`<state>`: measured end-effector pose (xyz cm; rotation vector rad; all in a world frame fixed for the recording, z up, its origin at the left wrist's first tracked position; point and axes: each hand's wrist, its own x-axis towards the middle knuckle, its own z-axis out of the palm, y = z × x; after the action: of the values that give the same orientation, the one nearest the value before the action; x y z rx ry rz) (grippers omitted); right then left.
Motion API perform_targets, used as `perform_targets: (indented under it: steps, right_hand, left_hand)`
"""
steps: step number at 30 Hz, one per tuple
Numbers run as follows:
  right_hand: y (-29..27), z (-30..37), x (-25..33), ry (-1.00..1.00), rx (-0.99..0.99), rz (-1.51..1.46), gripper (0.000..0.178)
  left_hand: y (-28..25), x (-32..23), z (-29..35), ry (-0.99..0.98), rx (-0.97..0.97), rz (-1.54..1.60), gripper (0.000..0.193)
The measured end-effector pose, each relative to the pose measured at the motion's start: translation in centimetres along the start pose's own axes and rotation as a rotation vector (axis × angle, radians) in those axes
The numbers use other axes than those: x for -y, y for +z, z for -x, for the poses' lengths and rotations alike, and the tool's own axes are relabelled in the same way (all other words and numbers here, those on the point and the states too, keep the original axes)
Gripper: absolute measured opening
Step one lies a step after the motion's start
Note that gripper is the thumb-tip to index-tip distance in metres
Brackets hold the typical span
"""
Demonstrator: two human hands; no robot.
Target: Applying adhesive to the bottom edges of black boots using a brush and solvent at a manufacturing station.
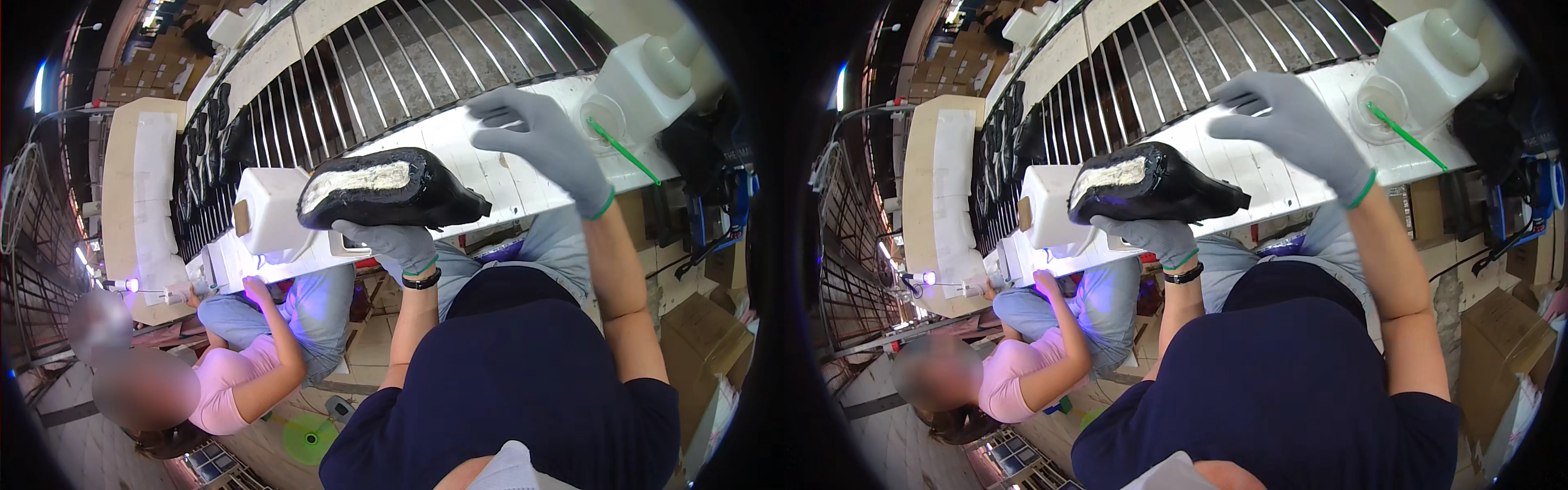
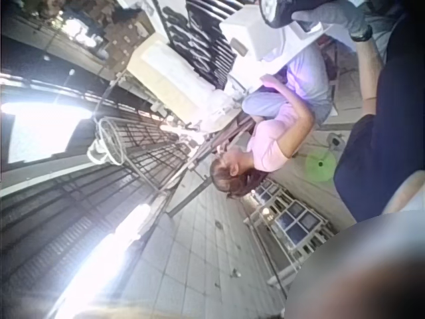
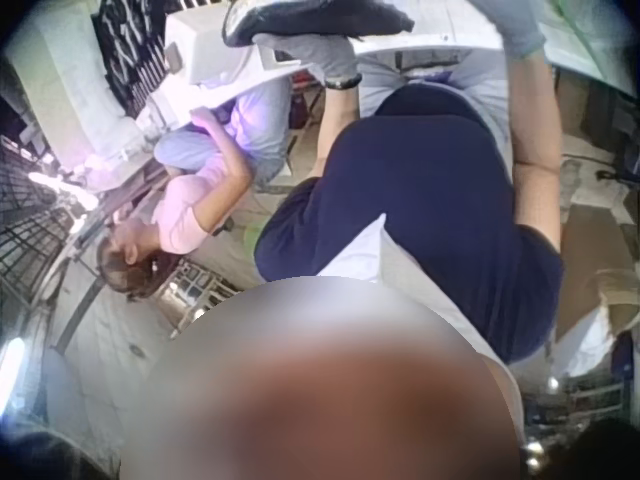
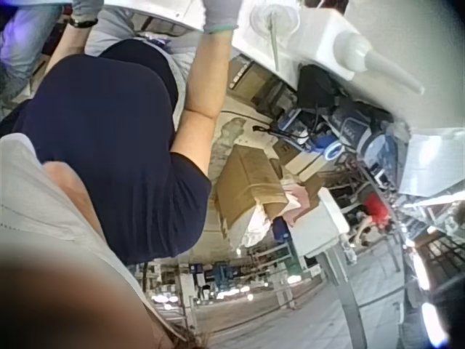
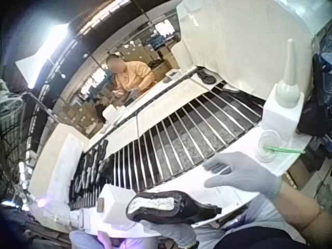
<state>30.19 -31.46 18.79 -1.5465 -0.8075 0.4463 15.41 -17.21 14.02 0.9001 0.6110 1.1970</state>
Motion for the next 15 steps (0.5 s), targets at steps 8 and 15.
perform_targets:
  steps: [8,15]
  right_hand:
    - [-0.5,-0.5,-11.3,0.22,0.769,1.467,0.024]
    - [-1.1,-3.5,-12.5,-0.018,0.142,1.269,0.019]
  left_hand:
    - [-1.4,0.0,-1.7,-0.189,0.072,0.12,0.071]
    - [-2.6,1.1,-2.6,-0.232,0.208,-0.045,0.064]
